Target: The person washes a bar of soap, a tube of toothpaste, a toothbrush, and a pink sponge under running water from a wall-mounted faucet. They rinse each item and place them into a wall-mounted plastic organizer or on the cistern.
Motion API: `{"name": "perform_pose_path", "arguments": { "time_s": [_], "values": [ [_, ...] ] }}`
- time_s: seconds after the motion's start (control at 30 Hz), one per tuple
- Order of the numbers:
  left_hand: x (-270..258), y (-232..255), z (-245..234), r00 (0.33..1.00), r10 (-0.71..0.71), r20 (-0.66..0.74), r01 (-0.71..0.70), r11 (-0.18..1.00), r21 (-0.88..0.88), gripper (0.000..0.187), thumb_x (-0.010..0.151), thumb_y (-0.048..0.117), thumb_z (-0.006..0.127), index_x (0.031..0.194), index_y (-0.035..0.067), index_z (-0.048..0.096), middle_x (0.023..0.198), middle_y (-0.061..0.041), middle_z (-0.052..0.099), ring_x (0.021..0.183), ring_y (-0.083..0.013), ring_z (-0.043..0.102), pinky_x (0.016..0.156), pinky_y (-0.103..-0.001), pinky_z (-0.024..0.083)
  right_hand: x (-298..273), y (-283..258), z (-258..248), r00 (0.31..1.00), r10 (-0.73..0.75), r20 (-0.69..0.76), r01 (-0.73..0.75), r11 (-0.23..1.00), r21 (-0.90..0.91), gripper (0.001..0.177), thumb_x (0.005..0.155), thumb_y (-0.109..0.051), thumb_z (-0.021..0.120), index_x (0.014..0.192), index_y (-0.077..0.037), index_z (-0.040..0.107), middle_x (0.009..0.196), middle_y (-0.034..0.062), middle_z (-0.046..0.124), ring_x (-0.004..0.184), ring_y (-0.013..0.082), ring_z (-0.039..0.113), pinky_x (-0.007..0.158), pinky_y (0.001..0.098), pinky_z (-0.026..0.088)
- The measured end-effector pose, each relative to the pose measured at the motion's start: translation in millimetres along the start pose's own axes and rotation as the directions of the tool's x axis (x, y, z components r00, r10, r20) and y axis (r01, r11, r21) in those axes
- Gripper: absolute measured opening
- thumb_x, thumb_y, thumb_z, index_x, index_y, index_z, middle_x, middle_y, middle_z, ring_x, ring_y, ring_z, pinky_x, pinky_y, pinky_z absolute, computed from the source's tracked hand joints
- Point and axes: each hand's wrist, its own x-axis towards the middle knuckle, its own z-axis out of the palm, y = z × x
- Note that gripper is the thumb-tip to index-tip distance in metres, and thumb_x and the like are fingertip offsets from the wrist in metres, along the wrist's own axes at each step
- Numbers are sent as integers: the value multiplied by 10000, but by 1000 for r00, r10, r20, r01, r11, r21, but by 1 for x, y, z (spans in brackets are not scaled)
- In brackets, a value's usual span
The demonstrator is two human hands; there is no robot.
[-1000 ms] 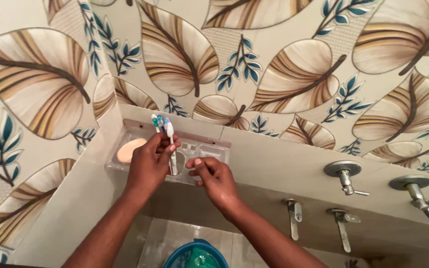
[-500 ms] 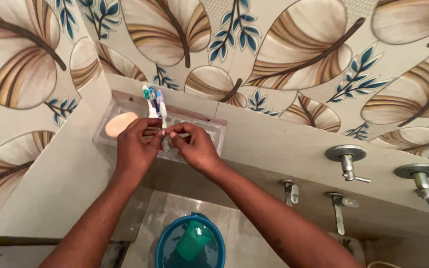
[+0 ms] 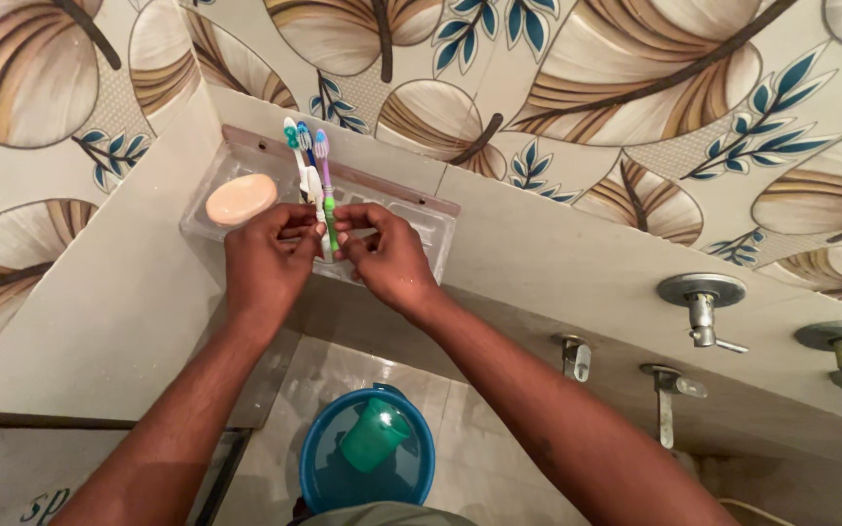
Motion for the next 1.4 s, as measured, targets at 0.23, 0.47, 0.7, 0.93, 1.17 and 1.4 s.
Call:
{"name": "perform_pose_path", "arguments": {
  "time_s": [0.23,0.47,0.7,0.93,1.17,1.4],
  "values": [
    [12,-3,-3,998,40,41,-39,999,-11,277,895,-54,685,1171,-44,662,991,-118,756,884,-154,760,705,-279,634,1,-1,6,999,1,-34,1,998,67,365,910,1,621,1272,-43,608,1145,61,689,817,128,735,522,269,556],
    [7,12,-6,998,21,-57,-19,999,46,226,892,-9,733,1103,-28,657,996,-113,738,844,-169,772,682,-287,644,2,-16,13,982,31,-187,-43,997,-58,353,893,-100,742,1227,-43,644,949,63,660,588,127,685,499,272,531],
    [14,27,-13,994,55,-96,-35,979,202,382,855,34,756,1210,-4,623,1164,-134,668,832,-222,746,664,-343,589,17,-27,22,981,-9,-193,-30,981,-194,357,870,-202,766,1196,-88,679,872,39,694,590,116,673,552,286,536],
    [20,20,-13,997,61,-56,-45,964,261,304,855,40,762,1145,25,673,1156,-114,685,869,-198,750,657,-345,592,18,-27,14,969,-36,-245,-39,955,-294,353,827,-250,808,1128,-87,722,891,38,739,658,130,673,637,313,553],
    [20,22,-8,997,56,-58,-41,973,227,222,868,67,778,1076,42,705,1017,-91,723,821,-218,757,708,-333,602,11,-36,17,959,-71,-275,1,969,-246,343,824,-246,808,1085,-61,684,936,53,739,674,152,671,642,320,559],
    [17,31,-8,992,112,-56,-95,967,234,287,874,28,739,1155,71,696,1093,-103,685,874,-222,753,690,-341,587,23,-9,16,927,-195,-319,112,959,-259,203,881,-139,774,1027,-35,680,948,63,736,810,159,721,747,306,578]
  ]
}}
